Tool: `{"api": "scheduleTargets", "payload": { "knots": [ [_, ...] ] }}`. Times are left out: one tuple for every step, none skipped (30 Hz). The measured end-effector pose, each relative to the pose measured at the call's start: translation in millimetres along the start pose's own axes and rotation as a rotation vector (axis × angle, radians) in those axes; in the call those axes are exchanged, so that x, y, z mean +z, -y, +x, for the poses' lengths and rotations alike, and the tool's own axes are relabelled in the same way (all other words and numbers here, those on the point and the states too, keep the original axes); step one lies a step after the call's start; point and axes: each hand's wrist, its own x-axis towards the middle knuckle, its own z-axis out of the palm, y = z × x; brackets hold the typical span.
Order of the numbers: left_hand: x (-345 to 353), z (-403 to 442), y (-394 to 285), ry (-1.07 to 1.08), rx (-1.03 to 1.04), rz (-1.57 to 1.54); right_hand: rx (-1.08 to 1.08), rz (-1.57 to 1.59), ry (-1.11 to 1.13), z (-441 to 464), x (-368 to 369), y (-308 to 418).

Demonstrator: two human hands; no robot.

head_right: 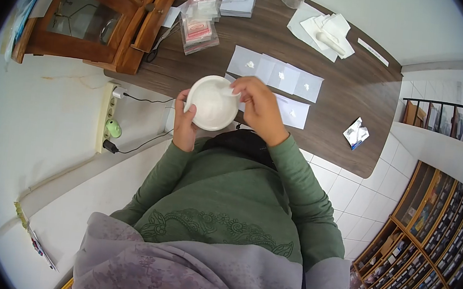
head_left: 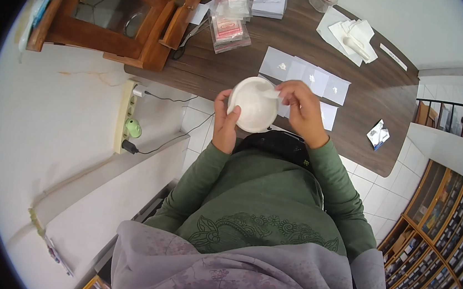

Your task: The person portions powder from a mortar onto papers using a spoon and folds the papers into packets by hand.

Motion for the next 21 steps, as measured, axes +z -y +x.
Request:
{"api": "scheduleTargets", "payload": {
  "knots": [
    [3.2, 0.4, 3.1, 0.043, 0.036, 0.025, -0.056, -0.042, 0.013, -1.7, 0.1, 3.9],
    [6.8, 0.7, 5.2, 0.087, 0.071, 0.05, -0.112, -0.085, 0.025, -2.8, 0.4, 7.0],
    [11.7, -0.4, 3.9, 0.12, 0.068, 0.058, -0.167, -0.128, 0.037, -3.4, 0.5, 8.6],
    [17.4, -2.5, 0.5, 0.153, 0.066, 0.067, -0.284, -0.232, 0.007, -2.0, 0.7, 3.6],
    [21.9, -4.0, -0.9, 0.186, 0.062, 0.075, -0.288, -0.285, 0.016, -2.9, -1.2, 4.3],
    [24.4, -4.0, 0.9, 0.212, 0.076, 0.074, -0.293, -0.337, 0.025, -3.7, -3.2, 5.4],
    [26.7, -4.0, 1.1, 0.223, 0.073, 0.083, -0.297, -0.389, 0.035, -4.4, -4.6, 6.0],
    [28.5, -4.3, 1.0, 0.232, 0.07, 0.091, -0.293, -0.407, 0.034, -6.9, -5.8, 5.7],
    [29.9, -4.7, 0.8, 0.239, 0.066, 0.099, -0.289, -0.425, 0.035, -11.1, -7.0, 4.9],
    [30.6, -5.0, 0.1, 0.241, 0.051, 0.094, -0.284, -0.444, 0.035, -15.6, -8.3, 4.4],
    [31.1, -5.0, -0.7, 0.243, 0.037, 0.089, -0.28, -0.442, 0.036, -19.7, -9.5, 4.4],
    [31.7, -4.8, -1.0, 0.244, 0.022, 0.083, -0.276, -0.439, 0.037, -24.1, -10.2, 4.8],
    [32.5, -4.5, -0.6, 0.242, 0.02, 0.076, -0.272, -0.435, 0.039, -28.3, -10.7, 5.2],
    [33.1, -4.3, -0.3, 0.239, 0.017, 0.07, -0.253, -0.433, 0.051, -32.9, -10.8, 5.9],
    [33.7, -3.9, 0.2, 0.236, 0.015, 0.063, -0.236, -0.433, 0.063, -37.2, -11.2, 6.6],
    [34.1, -3.6, 0.5, 0.233, 0.014, 0.057, -0.218, -0.432, 0.076, -39.5, -12.3, 6.7],
    [34.3, -3.4, 0.7, 0.229, 0.013, 0.051, -0.211, -0.419, 0.069, -40.1, -14.0, 6.3],
    [34.4, -3.0, 0.8, 0.225, 0.013, 0.045, -0.206, -0.406, 0.061, -40.2, -15.8, 5.8],
    [34.5, -2.8, 0.7, 0.229, 0.018, 0.045, -0.2, -0.393, 0.053, -40.1, -16.7, 5.4],
    [34.6, -2.6, 0.6, 0.234, 0.022, 0.044, -0.207, -0.394, 0.029, -37.4, -18.1, 4.6],
    [34.7, -2.5, 0.4, 0.24, 0.026, 0.043, -0.214, -0.394, 0.004, -32.6, -20.4, 3.0]
  ]
}}
